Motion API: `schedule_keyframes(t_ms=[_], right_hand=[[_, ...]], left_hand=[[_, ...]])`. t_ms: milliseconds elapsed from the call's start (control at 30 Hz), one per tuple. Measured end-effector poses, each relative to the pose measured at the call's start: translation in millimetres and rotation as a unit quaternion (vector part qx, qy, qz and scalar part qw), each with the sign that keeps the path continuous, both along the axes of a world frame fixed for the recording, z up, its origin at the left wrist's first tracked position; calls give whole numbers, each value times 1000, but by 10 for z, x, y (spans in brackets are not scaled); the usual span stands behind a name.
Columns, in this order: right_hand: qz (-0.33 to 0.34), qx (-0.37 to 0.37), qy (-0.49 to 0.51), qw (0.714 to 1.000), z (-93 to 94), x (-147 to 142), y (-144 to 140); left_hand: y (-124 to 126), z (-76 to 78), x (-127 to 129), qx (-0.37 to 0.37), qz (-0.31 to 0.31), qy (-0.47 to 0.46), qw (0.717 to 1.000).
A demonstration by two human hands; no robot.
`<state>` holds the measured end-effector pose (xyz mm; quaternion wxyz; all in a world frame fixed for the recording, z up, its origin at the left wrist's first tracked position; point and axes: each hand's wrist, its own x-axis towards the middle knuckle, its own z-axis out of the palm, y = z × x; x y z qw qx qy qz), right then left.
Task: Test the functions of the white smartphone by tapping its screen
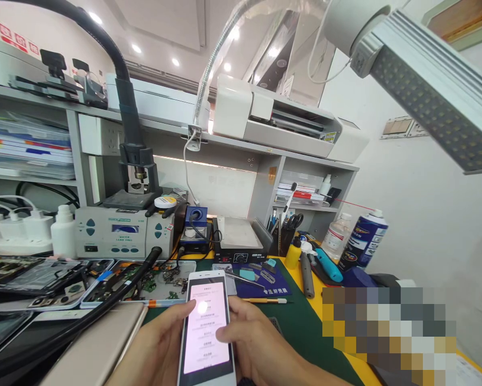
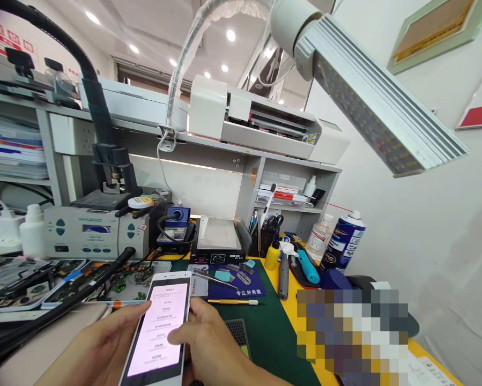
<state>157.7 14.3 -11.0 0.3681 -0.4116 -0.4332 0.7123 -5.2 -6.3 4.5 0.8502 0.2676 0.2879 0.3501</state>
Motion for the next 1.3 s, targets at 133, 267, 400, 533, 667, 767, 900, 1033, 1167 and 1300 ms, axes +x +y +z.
schedule_keyframes(t_ms=[133,267,400,533,667,767,900,1033,1167,1300], right_hand=[[2,9,4,1000,-37,4,4],[-3,-1,-4,1000,0,-5,-9],[-9,-16,-16,1000,59,-15,-26],[-9,-16,-14,1000,47,-9,-18],[-11,-4,4,1000,-48,5,11],[-13,9,17,1000,-121,10,26],[-18,7,17,1000,-156,5,25],[-21,-4,13,1000,-116,2,17],[11,11,26,1000,-12,8,-11],[49,37,14,998,78,5,-41]], left_hand=[[4,-31,18,3,8,20,1000],[0,82,-20,-8,-20,18,1000],[-3,128,-25,-12,-19,29,999],[-8,117,-10,-9,-4,35,999],[-12,121,-13,-12,-13,25,1000],[-3,91,-5,-9,-4,25,1000],[14,36,8,-12,-13,30,999],[16,-27,17,2,-10,29,1000],[19,-95,17,4,8,42,999],[10,-82,11,16,4,40,999]])
